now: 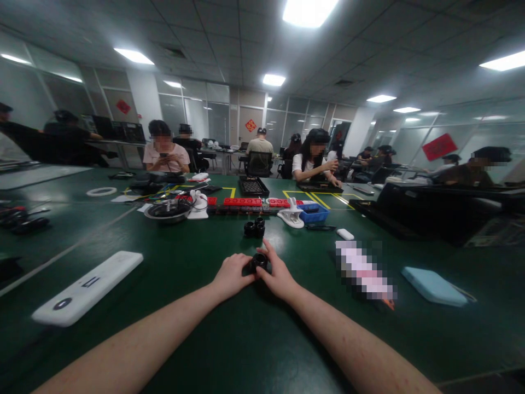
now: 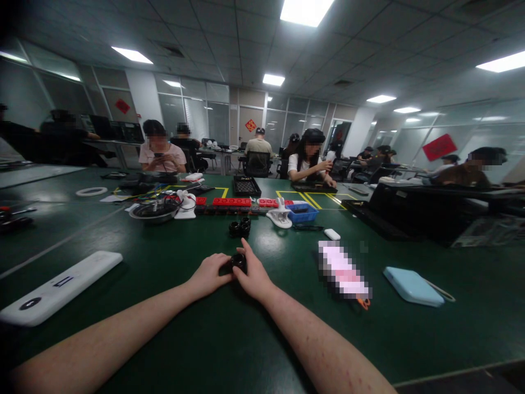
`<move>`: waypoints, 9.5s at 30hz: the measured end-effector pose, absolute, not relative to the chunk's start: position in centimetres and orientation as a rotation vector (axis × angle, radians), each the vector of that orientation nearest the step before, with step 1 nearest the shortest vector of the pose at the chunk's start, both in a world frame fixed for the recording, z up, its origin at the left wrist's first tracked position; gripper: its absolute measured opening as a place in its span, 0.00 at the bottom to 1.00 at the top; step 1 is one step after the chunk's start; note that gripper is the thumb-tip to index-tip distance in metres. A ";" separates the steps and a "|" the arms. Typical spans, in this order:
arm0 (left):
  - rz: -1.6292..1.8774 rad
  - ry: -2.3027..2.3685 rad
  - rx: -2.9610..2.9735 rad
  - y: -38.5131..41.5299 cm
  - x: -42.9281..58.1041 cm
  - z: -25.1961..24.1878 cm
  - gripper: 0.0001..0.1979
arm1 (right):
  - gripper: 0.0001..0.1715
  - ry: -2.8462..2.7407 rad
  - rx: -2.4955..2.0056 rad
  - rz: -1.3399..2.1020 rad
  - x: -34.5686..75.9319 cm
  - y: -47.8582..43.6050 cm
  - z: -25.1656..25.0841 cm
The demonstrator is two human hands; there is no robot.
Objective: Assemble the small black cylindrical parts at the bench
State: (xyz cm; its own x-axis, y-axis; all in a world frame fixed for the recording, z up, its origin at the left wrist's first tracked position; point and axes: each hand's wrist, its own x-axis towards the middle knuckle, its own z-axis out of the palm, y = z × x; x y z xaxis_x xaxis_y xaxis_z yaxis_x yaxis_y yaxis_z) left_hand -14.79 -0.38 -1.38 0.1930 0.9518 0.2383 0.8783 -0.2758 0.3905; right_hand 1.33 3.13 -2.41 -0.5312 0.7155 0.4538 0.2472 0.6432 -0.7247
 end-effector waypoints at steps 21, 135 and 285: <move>0.634 1.767 2.315 -0.3 -14.8 -1.4 0.15 | 0.45 -2.064 -0.864 0.705 1.2 3.0 -2.2; 0.618 1.752 2.375 -0.4 -14.7 -1.5 0.15 | 0.37 -1.997 -0.808 0.733 1.4 3.2 -2.3; 0.657 1.782 2.341 -0.3 -14.7 -1.6 0.14 | 0.34 -1.965 -0.810 0.743 1.1 3.2 -2.3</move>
